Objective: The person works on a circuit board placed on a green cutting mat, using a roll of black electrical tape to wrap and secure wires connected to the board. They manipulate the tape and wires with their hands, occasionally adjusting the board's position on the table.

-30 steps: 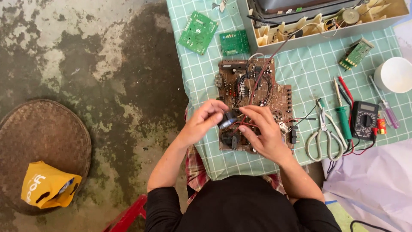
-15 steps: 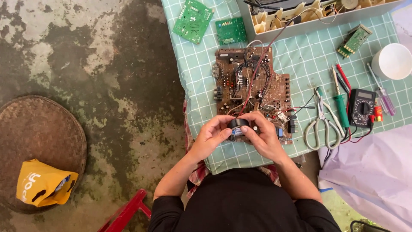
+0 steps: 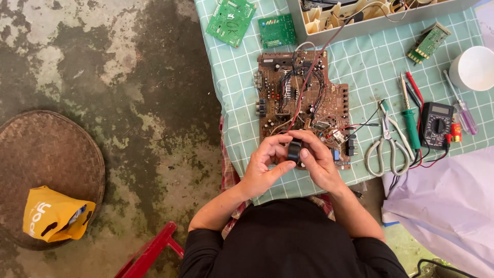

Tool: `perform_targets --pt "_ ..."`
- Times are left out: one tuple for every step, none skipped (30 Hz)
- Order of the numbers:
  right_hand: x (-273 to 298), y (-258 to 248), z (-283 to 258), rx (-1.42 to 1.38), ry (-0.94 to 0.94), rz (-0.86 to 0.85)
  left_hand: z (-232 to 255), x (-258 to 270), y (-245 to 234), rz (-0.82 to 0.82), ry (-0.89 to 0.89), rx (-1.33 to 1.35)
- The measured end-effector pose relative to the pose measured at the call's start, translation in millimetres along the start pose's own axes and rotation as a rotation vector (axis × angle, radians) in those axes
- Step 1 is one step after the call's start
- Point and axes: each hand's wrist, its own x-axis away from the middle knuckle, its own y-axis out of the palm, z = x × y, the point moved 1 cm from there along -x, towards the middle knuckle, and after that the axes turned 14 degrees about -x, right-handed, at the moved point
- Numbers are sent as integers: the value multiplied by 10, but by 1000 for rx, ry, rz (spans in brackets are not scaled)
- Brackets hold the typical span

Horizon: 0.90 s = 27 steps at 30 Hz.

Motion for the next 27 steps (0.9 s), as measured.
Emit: perform_targets --pt "-10 26 -34 0 0 2 -23 -1 16 -2 -1 0" --pt "-21 51 -72 26 -34 3 -45 -1 30 21 7 -8" --pt "-32 75 -110 51 -67 3 -67 -3 44 44 15 -16" --pt "-6 82 -101 51 -67 4 -47 -16 63 43 15 -16" --pt "22 88 -93 54 -67 30 -29 -26 80 56 10 -8" --pt "50 93 -83 58 -67 55 -12 -36 97 69 5 0" --pt "61 50 -75 57 -66 58 -14 -45 115 67 3 0" --pt "74 6 -69 156 -91 52 -18 -54 134 70 -12 35" --pt "90 -39 -63 257 -116 46 -25 -62 156 73 -26 71" --pt "96 -44 -66 257 -114 49 -15 -76 150 70 -28 72" --pt "99 -47 -70 279 -119 28 -3 -93 143 70 -43 74" --pt "101 -49 -75 301 -125 7 8 -109 135 70 -57 76" --pt "105 -45 -86 300 -123 10 1 -137 100 68 -60 76" --pt "108 -39 -97 309 -116 -1 1 -164 62 88 3 -78" --pt "107 -29 -107 316 -110 -13 4 -191 21 109 67 -233" --pt "126 -51 -83 315 -109 -12 32 -218 -22 109 65 -234" --pt "139 -80 -56 264 -87 4 71 -251 -67 152 181 -364" --pt "151 -108 -29 213 -65 20 110 -283 -110 196 297 -495" --pt "142 -109 -67 213 -65 22 99 -290 -106 193 297 -495" --pt "132 -110 -102 148 -44 44 101 -291 -98 204 447 -613" --pt "122 -110 -138 83 -20 64 103 -286 -89 217 596 -729" --pt "123 -125 -139 83 -19 65 65 -291 -88 216 595 -729" --pt "126 -141 -137 68 -9 70 31 -286 -85 255 666 -845" --pt "129 -155 -135 54 1 76 -2 -280 -82 294 736 -960" --pt "128 -152 -137 54 1 75 42 -300 -93 295 737 -961" --pt "127 -150 -140 57 9 78 92 -314 -100 326 813 -1012" --pt "128 -149 -144 61 17 83 141 -331 -105 357 892 -1062"
